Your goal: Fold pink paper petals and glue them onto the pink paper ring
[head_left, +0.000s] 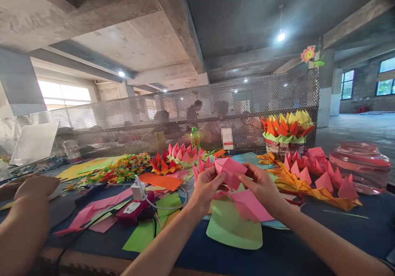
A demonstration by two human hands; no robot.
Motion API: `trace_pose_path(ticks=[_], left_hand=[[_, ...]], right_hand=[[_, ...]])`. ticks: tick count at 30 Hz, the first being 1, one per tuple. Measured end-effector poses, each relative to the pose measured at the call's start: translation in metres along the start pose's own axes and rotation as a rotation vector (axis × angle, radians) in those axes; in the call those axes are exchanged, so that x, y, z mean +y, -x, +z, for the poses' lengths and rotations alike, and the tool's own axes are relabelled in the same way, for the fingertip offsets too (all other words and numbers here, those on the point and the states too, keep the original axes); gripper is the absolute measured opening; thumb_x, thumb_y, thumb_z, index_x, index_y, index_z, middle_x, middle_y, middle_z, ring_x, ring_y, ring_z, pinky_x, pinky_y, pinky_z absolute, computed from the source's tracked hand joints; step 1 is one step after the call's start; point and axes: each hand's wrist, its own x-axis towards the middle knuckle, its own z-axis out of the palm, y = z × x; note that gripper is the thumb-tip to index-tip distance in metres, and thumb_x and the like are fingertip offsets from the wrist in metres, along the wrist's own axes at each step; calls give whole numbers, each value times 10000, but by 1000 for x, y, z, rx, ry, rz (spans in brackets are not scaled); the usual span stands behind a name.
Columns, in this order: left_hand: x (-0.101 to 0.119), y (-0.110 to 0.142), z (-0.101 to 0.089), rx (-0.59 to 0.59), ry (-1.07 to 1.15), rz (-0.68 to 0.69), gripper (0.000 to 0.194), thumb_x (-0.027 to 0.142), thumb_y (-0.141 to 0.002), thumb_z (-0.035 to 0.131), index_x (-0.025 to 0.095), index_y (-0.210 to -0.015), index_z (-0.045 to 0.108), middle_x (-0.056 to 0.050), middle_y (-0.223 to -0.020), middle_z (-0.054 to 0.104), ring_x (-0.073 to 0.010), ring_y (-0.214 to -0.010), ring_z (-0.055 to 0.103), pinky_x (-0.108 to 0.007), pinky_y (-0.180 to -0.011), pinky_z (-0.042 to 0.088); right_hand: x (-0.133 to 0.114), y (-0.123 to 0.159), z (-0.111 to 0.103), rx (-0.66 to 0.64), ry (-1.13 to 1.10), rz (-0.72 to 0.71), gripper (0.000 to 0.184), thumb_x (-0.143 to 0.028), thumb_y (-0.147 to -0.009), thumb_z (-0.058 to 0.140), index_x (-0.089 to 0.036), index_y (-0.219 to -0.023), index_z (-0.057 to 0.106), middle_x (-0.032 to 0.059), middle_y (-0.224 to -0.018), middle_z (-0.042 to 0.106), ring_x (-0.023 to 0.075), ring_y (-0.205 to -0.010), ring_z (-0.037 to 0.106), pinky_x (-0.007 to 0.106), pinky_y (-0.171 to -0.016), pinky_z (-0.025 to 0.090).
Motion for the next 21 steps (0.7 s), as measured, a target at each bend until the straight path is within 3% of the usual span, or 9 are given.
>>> trace_pose_path(ticks=[3,6,11,16,21], left_hand=[[-1,-1,2,10,-11,42,342,396,-743,728,104,-887,621,-37,-742,667,-105,-577,594,-228,-581,493],[-1,0,3,26,-31,107,387,399,-762,703,143,-1000,537,-11,-735,648,-111,-572,587,-248,-587,496],[-2,6,6,58,-238,332,531,210,-756,689,230,-1197,394,-39,-956,632,-135,-731,616,-242,-640,478],[-6,10,7,-8,-565,483,390,122,-836,542,252,-1204,555,-70,-1035,592,-166,-849,586,-284,-780,466],[-5,8,4,-27,-684,485,204,140,-831,583,235,-932,733,-46,-862,562,-171,-805,560,-279,-761,448]], right_hand=[[-2,-1,1,-7,11,27,237,-394,-788,647,-169,-857,622,31,-798,643,166,-720,545,286,-669,425],[0,-2,1,10,5,66,231,-388,-762,665,-171,-830,628,11,-735,622,144,-637,506,271,-595,385],[8,-6,-5,111,-40,122,235,-403,-753,674,-183,-764,593,-44,-629,496,100,-546,385,245,-528,308],[9,-5,-7,104,-142,196,303,-456,-698,717,-180,-763,609,-22,-707,535,96,-569,413,238,-537,356],[4,-2,-3,64,-199,234,317,-443,-667,756,-172,-755,619,-29,-693,529,82,-562,401,225,-541,361]])
